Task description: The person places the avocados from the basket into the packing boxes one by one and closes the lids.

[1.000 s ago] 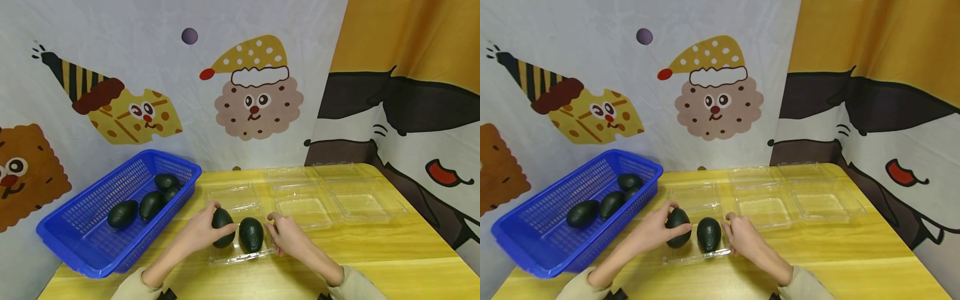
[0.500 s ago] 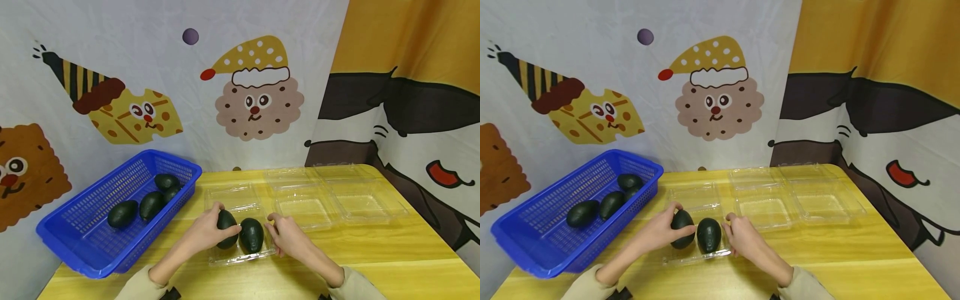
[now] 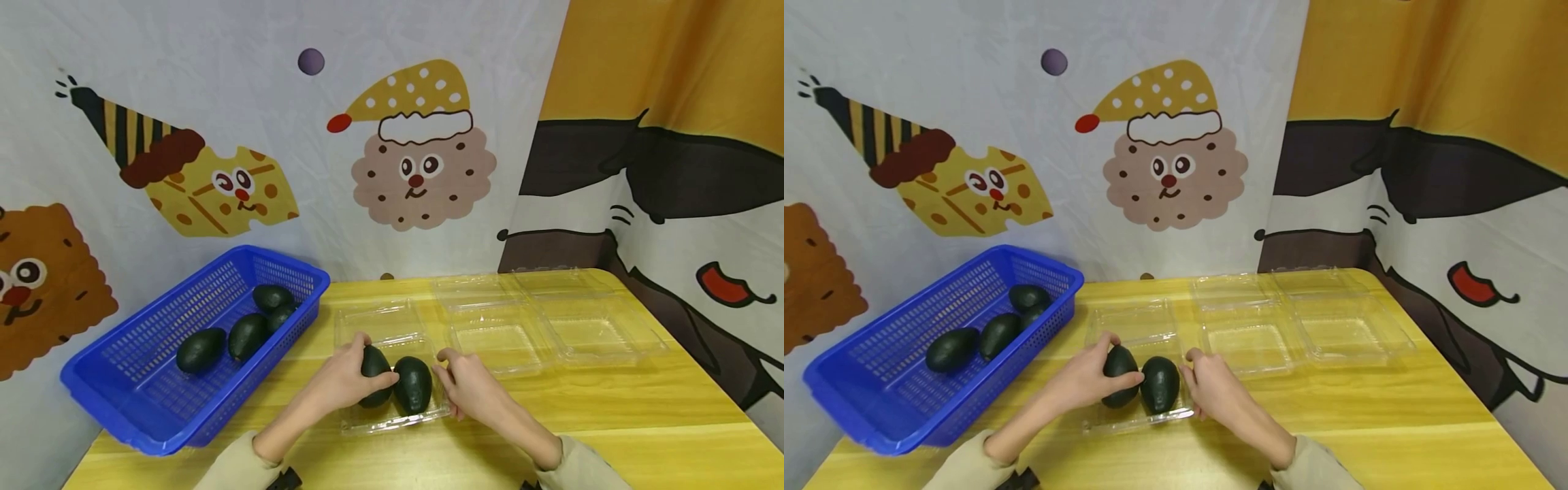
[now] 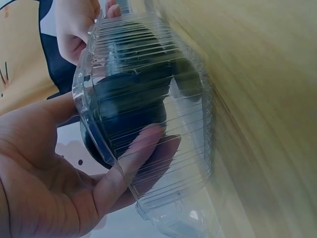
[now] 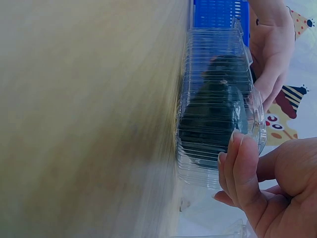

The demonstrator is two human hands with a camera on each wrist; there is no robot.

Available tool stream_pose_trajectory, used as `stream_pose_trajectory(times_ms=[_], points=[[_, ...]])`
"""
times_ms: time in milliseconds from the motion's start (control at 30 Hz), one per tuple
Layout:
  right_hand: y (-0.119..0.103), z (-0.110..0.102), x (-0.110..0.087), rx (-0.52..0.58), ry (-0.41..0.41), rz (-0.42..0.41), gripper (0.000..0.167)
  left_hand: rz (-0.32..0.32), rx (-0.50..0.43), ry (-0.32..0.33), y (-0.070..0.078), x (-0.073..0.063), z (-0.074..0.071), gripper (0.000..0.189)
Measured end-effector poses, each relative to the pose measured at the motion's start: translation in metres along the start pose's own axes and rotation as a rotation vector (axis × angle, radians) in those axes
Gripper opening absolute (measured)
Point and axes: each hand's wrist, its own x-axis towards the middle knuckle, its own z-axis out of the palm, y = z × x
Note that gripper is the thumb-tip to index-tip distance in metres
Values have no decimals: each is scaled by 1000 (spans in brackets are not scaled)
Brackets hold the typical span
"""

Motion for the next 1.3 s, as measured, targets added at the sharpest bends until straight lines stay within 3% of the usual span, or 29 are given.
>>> stream_pose_trajectory(times_ms=[500,1000,1300], points=[[0,1,0,0,4,5,32,19,20,10,2,1,6,80],[-1,1,1,-3,2,23,33,18,37,-49,0,3,10,80],[-1,1,2,-7,1,13,32,-37,53,-94,2,1,12,114]])
